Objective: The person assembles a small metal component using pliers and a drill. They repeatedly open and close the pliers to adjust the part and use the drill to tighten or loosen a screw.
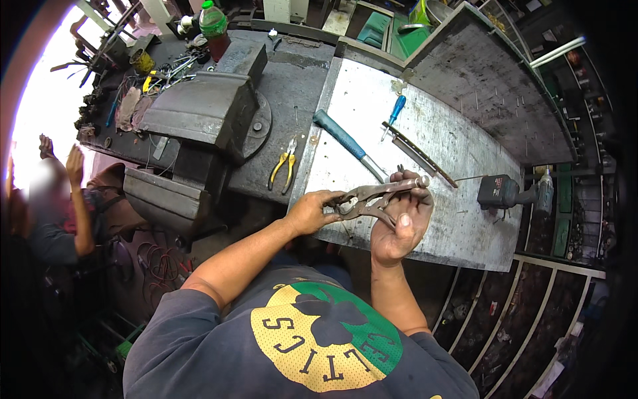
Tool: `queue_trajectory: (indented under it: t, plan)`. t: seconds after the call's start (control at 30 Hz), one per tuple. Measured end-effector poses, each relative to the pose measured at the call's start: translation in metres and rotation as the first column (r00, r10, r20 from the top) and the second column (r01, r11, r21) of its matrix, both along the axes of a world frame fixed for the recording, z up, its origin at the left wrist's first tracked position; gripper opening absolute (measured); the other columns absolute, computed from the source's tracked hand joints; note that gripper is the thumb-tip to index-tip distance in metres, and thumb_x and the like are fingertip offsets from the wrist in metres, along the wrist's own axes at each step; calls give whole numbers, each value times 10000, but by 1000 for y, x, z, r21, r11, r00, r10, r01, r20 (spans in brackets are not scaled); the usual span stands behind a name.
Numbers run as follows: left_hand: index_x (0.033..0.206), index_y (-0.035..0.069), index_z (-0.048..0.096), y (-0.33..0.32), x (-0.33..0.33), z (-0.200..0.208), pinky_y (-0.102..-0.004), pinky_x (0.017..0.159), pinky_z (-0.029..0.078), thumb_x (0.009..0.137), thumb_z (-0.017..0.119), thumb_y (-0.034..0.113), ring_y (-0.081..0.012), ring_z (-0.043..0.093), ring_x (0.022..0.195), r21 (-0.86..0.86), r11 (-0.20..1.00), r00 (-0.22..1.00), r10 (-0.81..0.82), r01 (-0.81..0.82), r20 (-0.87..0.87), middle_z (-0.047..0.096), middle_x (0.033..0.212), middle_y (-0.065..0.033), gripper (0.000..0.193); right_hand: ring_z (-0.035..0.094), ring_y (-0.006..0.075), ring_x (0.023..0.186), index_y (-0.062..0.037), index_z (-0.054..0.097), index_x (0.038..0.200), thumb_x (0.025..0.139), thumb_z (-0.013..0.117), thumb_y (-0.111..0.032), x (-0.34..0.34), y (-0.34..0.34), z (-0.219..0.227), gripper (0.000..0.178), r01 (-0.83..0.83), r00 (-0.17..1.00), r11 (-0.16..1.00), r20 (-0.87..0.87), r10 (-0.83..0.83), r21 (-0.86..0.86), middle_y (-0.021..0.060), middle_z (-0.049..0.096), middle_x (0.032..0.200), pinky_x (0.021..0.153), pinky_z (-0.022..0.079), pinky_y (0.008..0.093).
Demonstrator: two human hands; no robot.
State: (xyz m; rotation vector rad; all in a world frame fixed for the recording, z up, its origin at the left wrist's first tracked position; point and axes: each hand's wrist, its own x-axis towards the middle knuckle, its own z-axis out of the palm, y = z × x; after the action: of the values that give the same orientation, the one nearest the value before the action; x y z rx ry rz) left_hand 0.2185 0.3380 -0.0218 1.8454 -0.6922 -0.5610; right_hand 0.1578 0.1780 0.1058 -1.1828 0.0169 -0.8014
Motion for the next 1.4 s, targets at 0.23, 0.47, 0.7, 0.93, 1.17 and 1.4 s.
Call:
queue_trajectory:
  t: [0.23,0.47,0.7,0.93,1.17,1.4]
  plan:
    - [1414,80,659,4,12,-2,-424,1012,567,821,822,85,-345,719,1129,23,993,993,-115,114,22,734,1236,-195,615,471,323,1353,-53,391,1388,886,617,-175,-4,27,-7,563,202,979,944,50,-196,-262,206,432,1437,1236,337,517]
    - [1394,118,679,1,17,-1,-440,998,564,829,812,123,-370,707,1101,46,983,981,-182,179,68,732,1200,-201,580,471,331,1357,-54,376,1401,884,608,-141,-6,29,-6,574,236,972,951,33,-234,-199,209,433,1440,1240,337,507]
    - [1477,97,605,3,24,10,-450,1090,520,788,838,141,-380,663,1231,76,965,968,-248,250,-24,683,1333,-223,728,484,314,1326,-71,366,1397,899,643,-112,-8,34,-6,572,265,964,949,19,-266,-171,200,448,1416,1221,352,491]
    - [1473,47,505,-23,18,55,-481,1139,460,720,864,187,-421,551,1335,-277,915,942,-226,293,248,566,1418,-218,846,453,262,1261,-88,300,1339,888,680,-104,-10,42,-9,590,195,976,953,-49,-212,-231,208,406,1377,1138,397,458]
    - [1226,36,542,-40,21,67,-491,1010,502,733,799,118,-430,587,1156,-226,934,955,-241,276,170,588,1169,-185,562,452,282,1292,-89,270,1432,869,734,-203,-9,50,-7,739,188,981,950,-1,-194,-248,221,398,1386,1147,402,468]
    - [1373,8,537,-39,18,76,-471,1069,498,767,782,162,-426,576,1257,-332,910,948,-159,249,275,597,1313,-222,672,462,272,1310,20,264,1540,861,777,-191,-13,45,-2,877,118,974,973,-169,-153,-200,176,404,1397,1154,404,430]
